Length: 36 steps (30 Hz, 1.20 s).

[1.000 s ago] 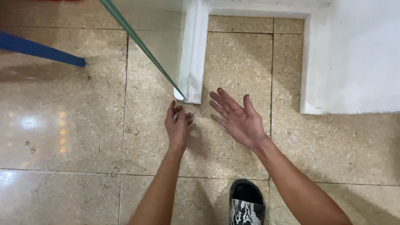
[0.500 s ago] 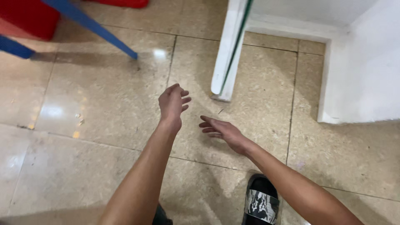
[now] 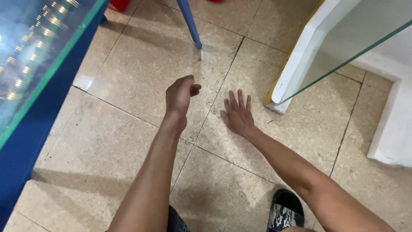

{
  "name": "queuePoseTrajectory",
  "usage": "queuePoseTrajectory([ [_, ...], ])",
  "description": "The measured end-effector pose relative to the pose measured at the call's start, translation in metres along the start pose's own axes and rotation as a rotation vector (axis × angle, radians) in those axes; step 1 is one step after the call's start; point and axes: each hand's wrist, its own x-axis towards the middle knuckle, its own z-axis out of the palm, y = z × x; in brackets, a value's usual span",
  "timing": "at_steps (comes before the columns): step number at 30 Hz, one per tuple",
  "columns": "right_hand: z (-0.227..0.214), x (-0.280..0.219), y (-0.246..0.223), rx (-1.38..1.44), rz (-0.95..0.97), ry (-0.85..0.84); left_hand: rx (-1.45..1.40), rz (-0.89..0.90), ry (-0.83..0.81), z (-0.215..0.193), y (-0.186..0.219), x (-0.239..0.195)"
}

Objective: The person applies sealant to a glass panel using a caulking gun, then positions the glass into a white frame on the floor. They retrieve two buckets of liquid and place them inside the frame to hold the glass in place.

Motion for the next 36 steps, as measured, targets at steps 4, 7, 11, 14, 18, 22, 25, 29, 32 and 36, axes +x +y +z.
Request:
queuePoseTrajectory([
  [4, -0.060, -0.017, -0.012, 0.315, 0.046, -0.277, -0.127, -0.108, -0.016, 0.003, -0.007, 0.003],
  [7, -0.138, -0.022, -0.030, 1.189, 0.015, -0.235, -0.093, 0.305, 0.069, 0.044, -0.004, -0.016],
  [11, -0.256, -0.058, -0.067, 2.004, 0.027, -0.250, 0.440, 0.842, 0.233, 0.089, 0.033, -0.054],
  [14, -0.330, -0.096, -0.079, 2.104, -0.067, -0.209, 0.668, 1.141, 0.272, 0.083, 0.077, -0.069],
  [18, -0.391, -0.134, -0.080, 1.828, 0.000, -0.262, 0.515, 1.150, 0.120, 0.056, 0.110, -0.100],
  [22, -0.408, -0.146, -0.090, 1.494, -0.092, -0.057, -0.017, 0.522, 0.109, 0.008, 0.124, -0.137],
  [25, -0.413, -0.117, -0.125, 1.636, -0.043, -0.179, 0.016, 0.565, 0.177, -0.018, 0.132, -0.188],
  [29, -0.419, -0.076, -0.174, 1.655, 0.076, -0.179, 0.245, 0.533, 0.320, -0.063, 0.162, -0.243],
  [32, -0.420, -0.063, -0.189, 1.648, 0.121, -0.103, 0.378, 0.588, 0.310, -0.101, 0.181, -0.268],
  [36, -0.422, -0.054, -0.198, 1.817, 0.125, -0.050, 0.602, 0.799, 0.412, -0.130, 0.196, -0.280],
])
